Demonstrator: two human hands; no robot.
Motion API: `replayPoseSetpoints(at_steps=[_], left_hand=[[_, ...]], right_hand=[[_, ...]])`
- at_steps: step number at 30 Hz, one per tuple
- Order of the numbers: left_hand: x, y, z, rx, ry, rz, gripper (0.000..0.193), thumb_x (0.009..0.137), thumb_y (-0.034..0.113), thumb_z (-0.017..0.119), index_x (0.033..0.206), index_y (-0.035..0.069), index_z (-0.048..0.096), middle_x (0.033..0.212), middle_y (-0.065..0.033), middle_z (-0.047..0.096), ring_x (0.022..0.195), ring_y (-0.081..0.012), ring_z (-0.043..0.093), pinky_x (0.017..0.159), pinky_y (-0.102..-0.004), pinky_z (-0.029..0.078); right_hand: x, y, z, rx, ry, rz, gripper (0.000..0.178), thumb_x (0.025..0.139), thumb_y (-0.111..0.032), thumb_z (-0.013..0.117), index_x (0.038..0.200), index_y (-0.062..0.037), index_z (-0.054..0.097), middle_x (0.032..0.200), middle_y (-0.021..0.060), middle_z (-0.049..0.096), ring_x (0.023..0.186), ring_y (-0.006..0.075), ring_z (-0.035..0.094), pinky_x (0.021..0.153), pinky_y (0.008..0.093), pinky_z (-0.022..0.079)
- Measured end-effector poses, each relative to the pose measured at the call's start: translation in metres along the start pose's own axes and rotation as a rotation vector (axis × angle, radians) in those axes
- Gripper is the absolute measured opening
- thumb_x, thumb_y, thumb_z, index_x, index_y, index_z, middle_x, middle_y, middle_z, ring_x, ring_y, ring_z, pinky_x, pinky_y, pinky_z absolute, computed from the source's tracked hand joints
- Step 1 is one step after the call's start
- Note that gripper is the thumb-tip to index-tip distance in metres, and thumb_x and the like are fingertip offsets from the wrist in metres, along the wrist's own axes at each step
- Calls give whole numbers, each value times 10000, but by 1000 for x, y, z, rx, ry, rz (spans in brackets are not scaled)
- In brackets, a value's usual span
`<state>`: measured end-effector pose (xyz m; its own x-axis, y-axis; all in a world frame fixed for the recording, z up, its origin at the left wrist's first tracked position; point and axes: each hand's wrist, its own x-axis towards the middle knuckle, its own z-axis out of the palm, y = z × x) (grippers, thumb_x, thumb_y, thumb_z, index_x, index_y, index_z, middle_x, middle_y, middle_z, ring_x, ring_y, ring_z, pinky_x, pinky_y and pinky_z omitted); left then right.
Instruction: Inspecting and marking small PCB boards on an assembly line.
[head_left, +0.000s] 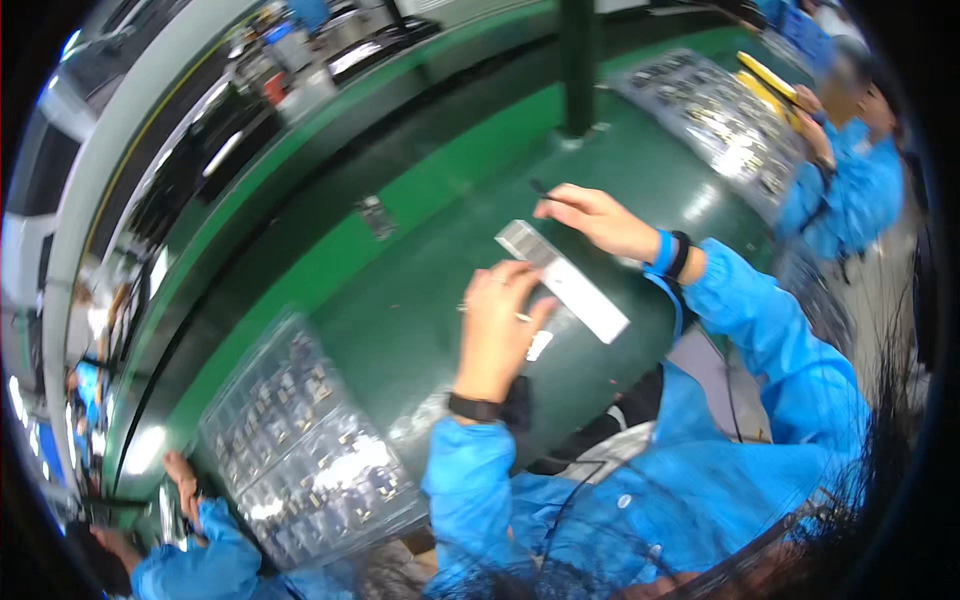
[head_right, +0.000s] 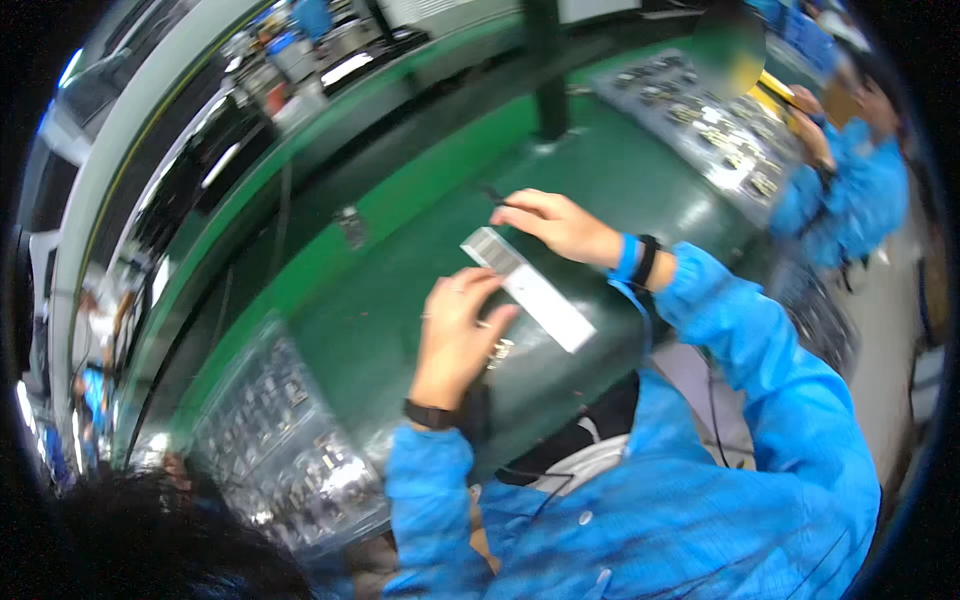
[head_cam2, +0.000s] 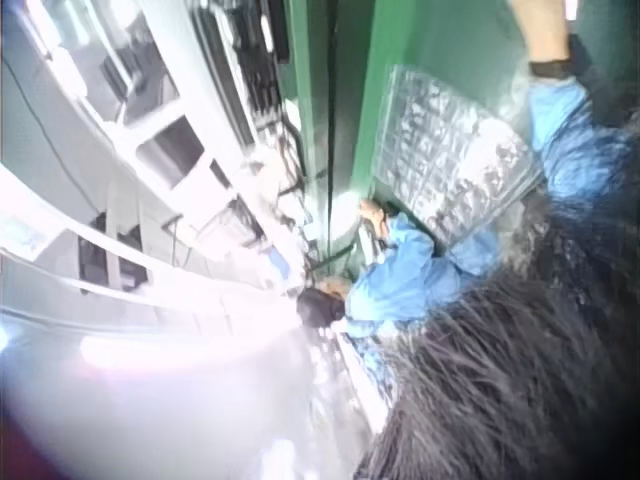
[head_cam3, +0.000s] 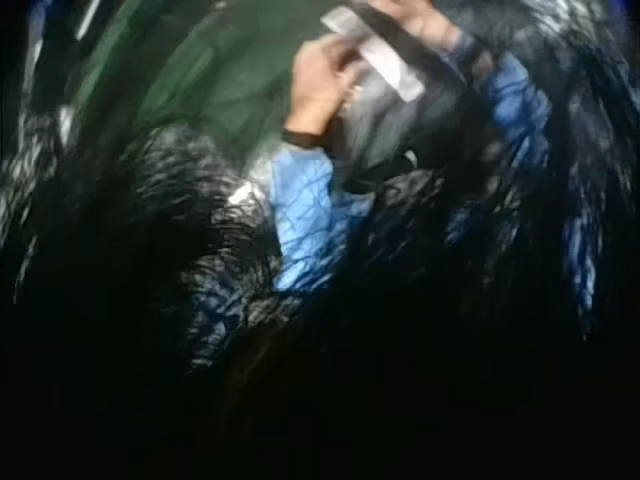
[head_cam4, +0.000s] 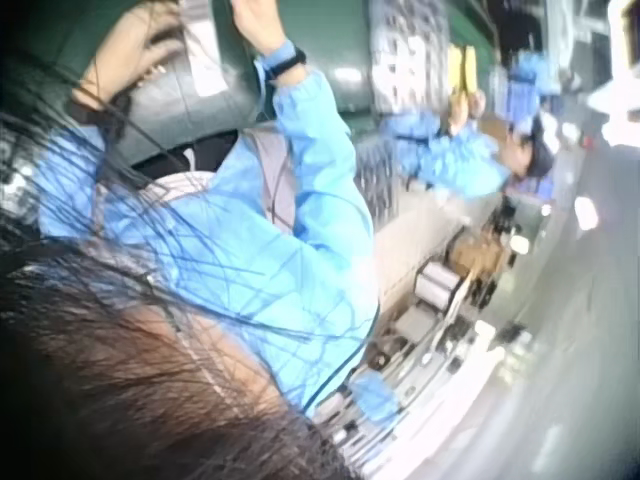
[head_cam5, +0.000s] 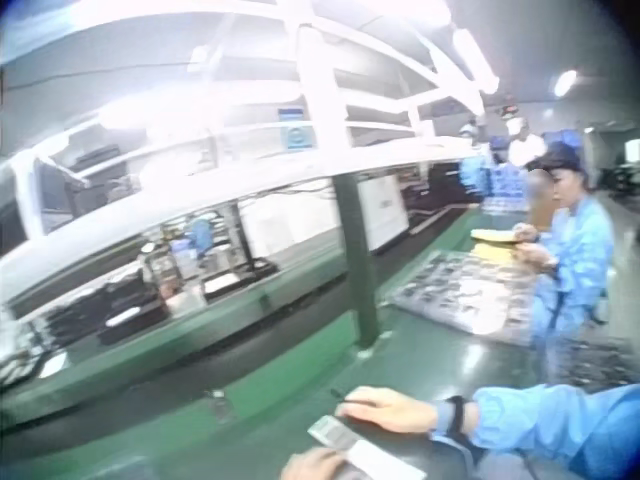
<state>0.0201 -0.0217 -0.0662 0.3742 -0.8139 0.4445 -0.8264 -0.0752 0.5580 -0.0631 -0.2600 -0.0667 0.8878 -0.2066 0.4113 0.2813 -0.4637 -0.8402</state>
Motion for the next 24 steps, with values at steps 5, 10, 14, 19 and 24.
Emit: replayPoseSetpoints(at_steps=[5, 10, 14, 19, 24], left_hand=[[-3, 23, 50, -165, 114, -136, 734, 749, 282, 859, 1366, 21, 557, 1375, -202, 579, 1292, -429, 533, 1185, -586, 340], [-12, 24, 60, -27, 46, -63, 919, 707, 334, 877, 1466, -15, 493, 1530, -181, 463, 1472, -365, 385, 1267, -626, 185], [0, 13, 40, -79, -82, -227, 888, 725, 321, 832, 1470, -20, 490, 1540, -192, 461, 1499, -370, 359, 1283, -620, 143], [-17, 18, 35, -93, -75, -216, 931, 755, 302, 830, 1538, -11, 436, 1590, -193, 420, 1531, -377, 320, 1296, -596, 121], [-14, 28, 37, -16, -7, -199, 647, 890, 266, 753, 1449, 12, 550, 1530, -156, 500, 1507, -324, 381, 1277, -589, 191]], right_hand=[[1, -29, -24, 158, -102, 532, 258, 1074, -294, 612, 1019, -42, 611, 766, -35, 513, 613, 43, 447, 520, 235, 360], [-36, 32, -24, 138, -70, 407, 187, 1052, -236, 621, 1042, -56, 574, 834, -13, 597, 645, 49, 538, 556, 200, 417], [-23, 32, 2, 211, -102, 462, 141, 1030, -162, 661, 1097, -59, 592, 917, -9, 621, 792, 41, 564, 647, 208, 446], [-27, -2, 12, 392, -93, 502, 144, 999, -63, 639, 1110, -29, 555, 958, 40, 652, 783, 89, 631, 657, 221, 510], [-37, -14, 1, 395, -79, 523, 192, 987, -41, 642, 1146, -9, 537, 1029, 90, 679, 834, 124, 669, 694, 235, 545]])
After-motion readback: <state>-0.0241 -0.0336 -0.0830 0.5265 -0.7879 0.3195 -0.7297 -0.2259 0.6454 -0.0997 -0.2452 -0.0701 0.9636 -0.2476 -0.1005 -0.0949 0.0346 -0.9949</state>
